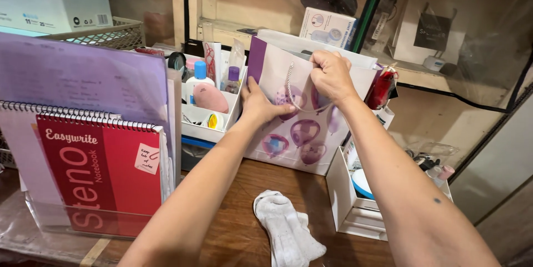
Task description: Cleaning a wooden shelf surface with a cloth and organizing toiletries, notebooks, and containers.
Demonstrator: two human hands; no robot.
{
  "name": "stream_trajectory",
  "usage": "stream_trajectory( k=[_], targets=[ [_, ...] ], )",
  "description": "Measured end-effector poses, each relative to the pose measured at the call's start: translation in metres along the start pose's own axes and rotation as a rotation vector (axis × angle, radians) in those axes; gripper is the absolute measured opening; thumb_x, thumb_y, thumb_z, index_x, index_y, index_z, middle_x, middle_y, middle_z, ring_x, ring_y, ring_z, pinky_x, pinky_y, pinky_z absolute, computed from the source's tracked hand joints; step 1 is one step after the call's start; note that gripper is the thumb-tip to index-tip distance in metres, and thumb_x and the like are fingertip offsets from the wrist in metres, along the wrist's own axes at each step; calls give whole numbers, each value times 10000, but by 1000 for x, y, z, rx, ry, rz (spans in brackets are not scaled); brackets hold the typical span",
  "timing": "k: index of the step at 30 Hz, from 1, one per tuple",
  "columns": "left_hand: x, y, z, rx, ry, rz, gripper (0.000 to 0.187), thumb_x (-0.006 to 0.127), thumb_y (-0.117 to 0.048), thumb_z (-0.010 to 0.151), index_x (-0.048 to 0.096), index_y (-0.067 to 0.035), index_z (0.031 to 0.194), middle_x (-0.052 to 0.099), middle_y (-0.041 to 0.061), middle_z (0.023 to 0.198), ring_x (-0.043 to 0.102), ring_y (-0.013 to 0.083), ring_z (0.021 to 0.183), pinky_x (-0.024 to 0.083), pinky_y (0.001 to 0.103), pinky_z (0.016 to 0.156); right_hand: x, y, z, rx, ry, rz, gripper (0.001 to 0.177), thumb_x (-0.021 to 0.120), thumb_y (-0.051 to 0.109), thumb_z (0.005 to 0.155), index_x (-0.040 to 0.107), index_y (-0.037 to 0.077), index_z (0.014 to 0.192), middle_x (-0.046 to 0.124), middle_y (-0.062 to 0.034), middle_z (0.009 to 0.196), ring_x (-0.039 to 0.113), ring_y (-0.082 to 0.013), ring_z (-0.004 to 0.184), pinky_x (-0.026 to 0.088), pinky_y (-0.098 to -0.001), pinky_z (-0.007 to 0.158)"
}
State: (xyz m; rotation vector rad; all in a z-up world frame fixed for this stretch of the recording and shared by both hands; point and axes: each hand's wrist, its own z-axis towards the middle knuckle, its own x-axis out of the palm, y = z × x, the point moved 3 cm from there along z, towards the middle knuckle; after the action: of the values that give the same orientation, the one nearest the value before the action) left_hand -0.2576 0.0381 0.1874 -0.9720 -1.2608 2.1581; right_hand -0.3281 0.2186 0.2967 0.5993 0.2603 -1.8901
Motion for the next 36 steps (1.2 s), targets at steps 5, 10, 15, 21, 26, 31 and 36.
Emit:
stream_trajectory(
  k=[5,10,15,21,26,31,36],
  targets=[
    [-1,-13,-9,305,-122,74,1684,1054,-472,434,-80,10,1583,107,421,1575,138,524,1506,206,501,1220,-9,9,-1,-55,68,176,132,506,13,742,602,54,822,642,-98,869,559,-303,928,455,-370,889],
    [-5,-17,-4,269,-107,114,1687,1022,-527,424,-81,-16,1593,213,390,1528,256,515,1451,273,509,1196,-20,7,-7,-17,114,300,164,492,-33,726,596,26,838,611,-88,894,558,-267,938,458,-321,884],
    [-12,-12,-4,286,-162,19,1657,1023,-591,393,1,-9,1562,263,335,1512,367,468,1403,373,469,1174,-28,2,-12,-7,141,391,177,481,-56,717,580,16,844,600,-73,948,556,-239,981,447,-299,921],
    [-25,-20,-23,146,-151,49,1596,1007,-555,375,97,-52,1586,245,220,1590,360,396,1457,365,532,1127,-24,3,-15,-112,94,273,210,486,-63,720,615,39,849,643,-80,952,545,-290,1028,438,-345,978],
    [-21,-15,-23,272,-211,86,1633,1041,-556,410,43,37,1559,255,299,1566,340,445,1440,356,526,1126,-14,3,-22,-110,-70,-45,221,549,-19,757,682,79,903,671,-97,939,558,-364,1030,413,-461,1008],
    [-21,-15,-20,207,-244,47,1409,1011,-516,438,270,24,1509,401,240,1503,455,386,1366,400,510,1096,-22,28,-38,-42,-139,-166,350,626,51,748,715,95,1083,626,-148,1150,509,-389,1177,355,-499,1083],
    [-22,-19,-31,333,-304,-18,1005,961,-480,574,545,-3,1355,605,193,1327,596,337,1259,495,424,1067,-30,44,-53,189,-218,-236,703,764,187,736,539,89,1395,401,-247,1475,325,-460,1377,256,-538,1145]
  ],
)
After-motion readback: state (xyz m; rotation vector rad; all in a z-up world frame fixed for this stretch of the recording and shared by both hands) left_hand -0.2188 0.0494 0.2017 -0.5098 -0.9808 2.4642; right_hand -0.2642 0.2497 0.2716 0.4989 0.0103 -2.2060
